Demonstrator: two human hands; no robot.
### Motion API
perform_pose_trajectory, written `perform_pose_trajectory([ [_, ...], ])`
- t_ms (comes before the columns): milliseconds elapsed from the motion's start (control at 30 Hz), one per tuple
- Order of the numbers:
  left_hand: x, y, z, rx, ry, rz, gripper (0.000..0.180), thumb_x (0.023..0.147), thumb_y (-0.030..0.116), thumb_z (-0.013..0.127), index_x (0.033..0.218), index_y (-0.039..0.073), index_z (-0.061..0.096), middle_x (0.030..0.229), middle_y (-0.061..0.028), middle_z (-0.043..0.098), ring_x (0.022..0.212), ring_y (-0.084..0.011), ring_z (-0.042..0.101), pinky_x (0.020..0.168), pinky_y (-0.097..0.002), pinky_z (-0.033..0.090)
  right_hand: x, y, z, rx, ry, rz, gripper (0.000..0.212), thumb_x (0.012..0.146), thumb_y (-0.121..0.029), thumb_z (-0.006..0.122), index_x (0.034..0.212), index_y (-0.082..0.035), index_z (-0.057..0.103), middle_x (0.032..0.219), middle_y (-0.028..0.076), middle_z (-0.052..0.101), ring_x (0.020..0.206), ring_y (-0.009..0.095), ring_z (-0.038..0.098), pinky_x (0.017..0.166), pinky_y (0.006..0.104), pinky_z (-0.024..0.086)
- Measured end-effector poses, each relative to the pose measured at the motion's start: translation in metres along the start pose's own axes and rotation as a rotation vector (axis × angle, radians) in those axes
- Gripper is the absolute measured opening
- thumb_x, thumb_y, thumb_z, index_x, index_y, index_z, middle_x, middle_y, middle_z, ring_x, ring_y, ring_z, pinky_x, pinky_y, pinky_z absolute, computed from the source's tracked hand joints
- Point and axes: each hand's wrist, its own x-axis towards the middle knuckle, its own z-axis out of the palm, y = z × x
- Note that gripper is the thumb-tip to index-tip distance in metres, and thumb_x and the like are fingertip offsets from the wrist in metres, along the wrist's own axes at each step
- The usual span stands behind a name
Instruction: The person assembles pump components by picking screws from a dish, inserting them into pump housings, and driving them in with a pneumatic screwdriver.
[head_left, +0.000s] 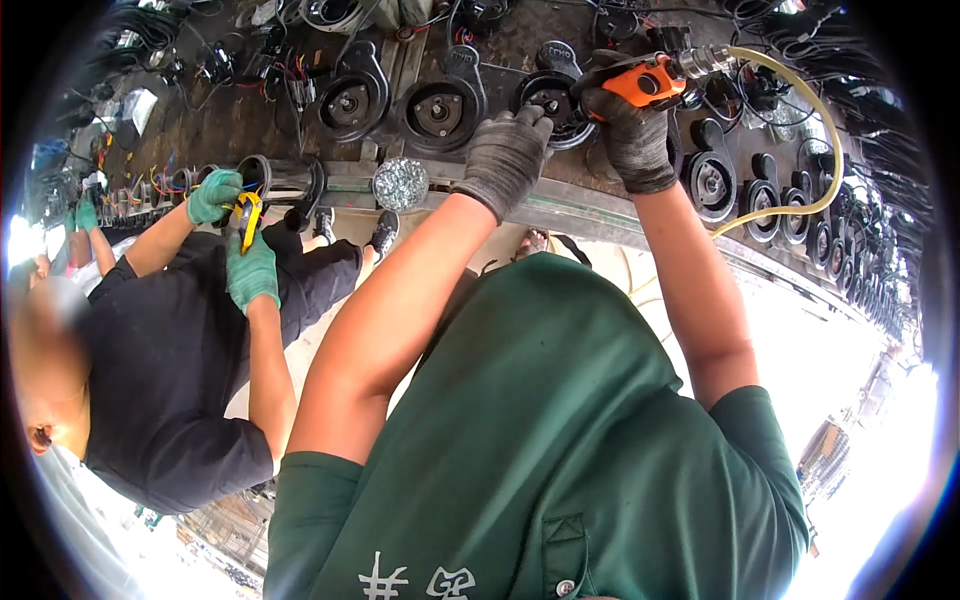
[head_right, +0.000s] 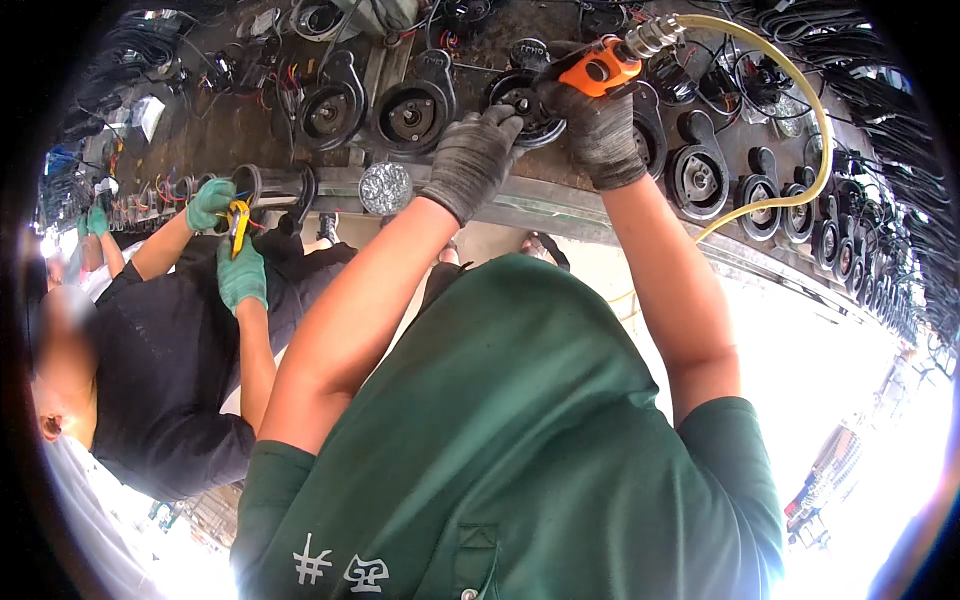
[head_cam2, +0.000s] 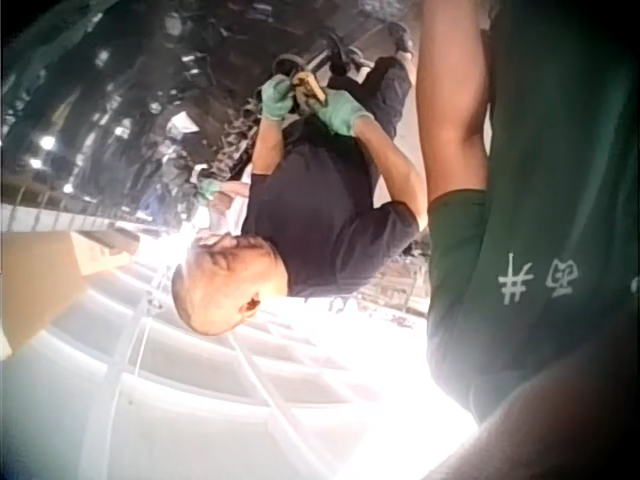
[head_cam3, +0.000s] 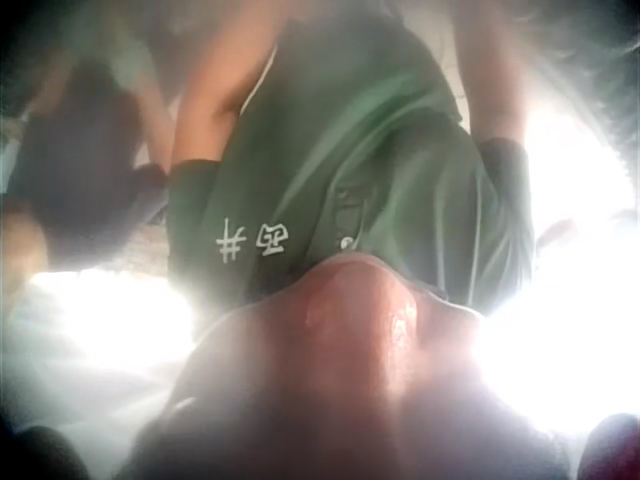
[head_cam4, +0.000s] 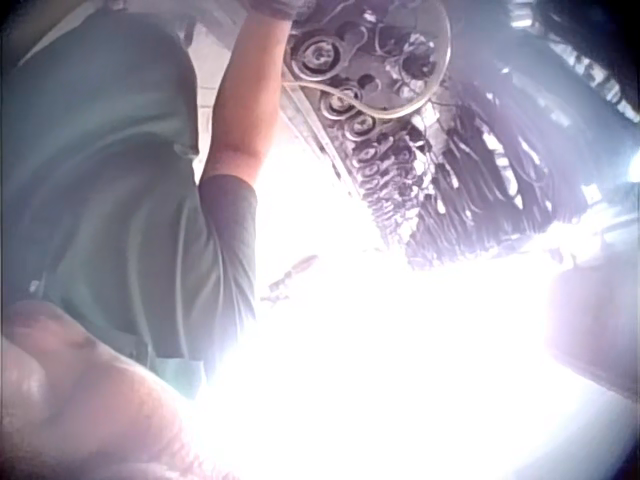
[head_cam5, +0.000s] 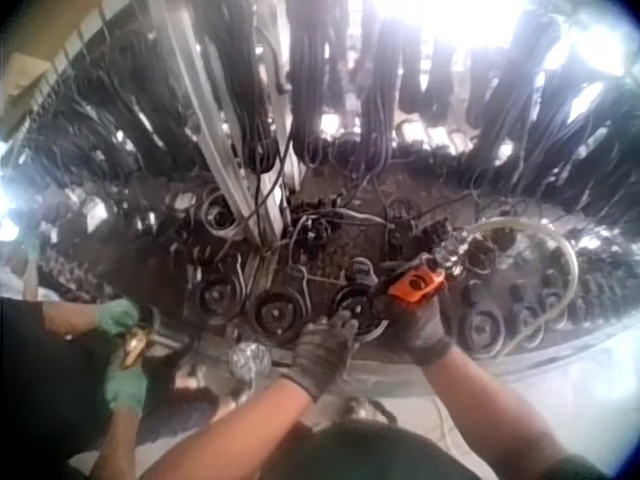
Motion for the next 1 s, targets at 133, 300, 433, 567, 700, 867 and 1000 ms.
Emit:
perform_pose_trajectory([
  [133,0.001,0.0,0.002,-0.002,-0.01,0.005,0.035,0.091,0.031,0.067,0.12,0.011,0.063,0.128,-0.0092,0.061,0.103,-0.0312,0.064,0.087,-0.0459,0.052,0.0,0.005,-0.003,-0.073,-0.031,-0.044,0.042,0.074,0.003,0.078,0.114,-0.001,0.065,0.096,0.005,0.071,0.087,0.015,0.067,0.079,0.0296,0.056],
  [300,-0.002,-0.001,0.0,0.014,0.028,0.026,0.035,0.092,0.033,0.065,0.118,0.01,0.064,0.124,-0.0106,0.063,0.1,-0.031,0.065,0.087,-0.0448,0.052,0.002,-0.007,-0.001,-0.163,-0.302,0.046,0.045,0.077,-0.002,0.083,0.117,-0.002,0.063,0.104,0.004,0.07,0.095,0.016,0.066,0.086,0.0311,0.056],
  [433,-0.001,0.002,-0.005,0.082,-0.074,0.017,0.033,0.092,0.034,0.065,0.114,0.009,0.065,0.122,-0.0094,0.062,0.1,-0.0294,0.065,0.086,-0.0438,0.053,0.008,0.013,-0.004,-0.237,-0.562,0.018,0.05,0.076,-0.002,0.084,0.121,-0.005,0.061,0.111,0.003,0.068,0.101,0.014,0.064,0.09,0.0318,0.055],
  [567,-0.001,-0.001,-0.001,0.068,-0.034,0.009,0.03,0.092,0.032,0.066,0.114,0.011,0.063,0.126,-0.007,0.061,0.103,-0.0282,0.065,0.085,-0.0437,0.054,0.013,0.012,-0.001,-0.339,-0.422,-0.02,0.045,0.077,-0.004,0.084,0.117,-0.006,0.064,0.106,0.003,0.07,0.093,0.014,0.065,0.086,0.0316,0.056],
  [700,-0.001,0.002,-0.002,0.076,-0.05,-0.003,0.031,0.093,0.033,0.064,0.116,0.011,0.063,0.13,-0.0065,0.06,0.107,-0.0275,0.065,0.087,-0.0438,0.054,0.014,0.012,-0.002,-0.49,-0.385,-0.177,0.04,0.076,-0.006,0.084,0.111,-0.006,0.066,0.098,0.003,0.071,0.087,0.014,0.066,0.08,0.0313,0.056],
  [867,-0.003,0.005,-0.003,0.091,-0.05,-0.021,0.033,0.093,0.034,0.065,0.118,0.012,0.063,0.131,-0.0065,0.059,0.111,-0.0276,0.063,0.09,-0.0453,0.053,0.009,0.008,0.001,-0.391,-0.337,-0.092,0.037,0.076,-0.008,0.083,0.109,-0.006,0.067,0.093,0.002,0.072,0.085,0.014,0.066,0.078,0.0312,0.056],
  [1000,-0.003,0.007,-0.01,0.054,-0.037,-0.024,0.035,0.092,0.031,0.065,0.122,0.013,0.062,0.124,-0.0125,0.06,0.108,-0.0317,0.063,0.091,-0.0452,0.052,0.014,0.006,0.001,-0.327,-0.338,0.004,0.034,0.076,-0.009,0.084,0.105,-0.006,0.067,0.09,0.001,0.071,0.082,0.011,0.065,0.074,0.0306,0.056],
])
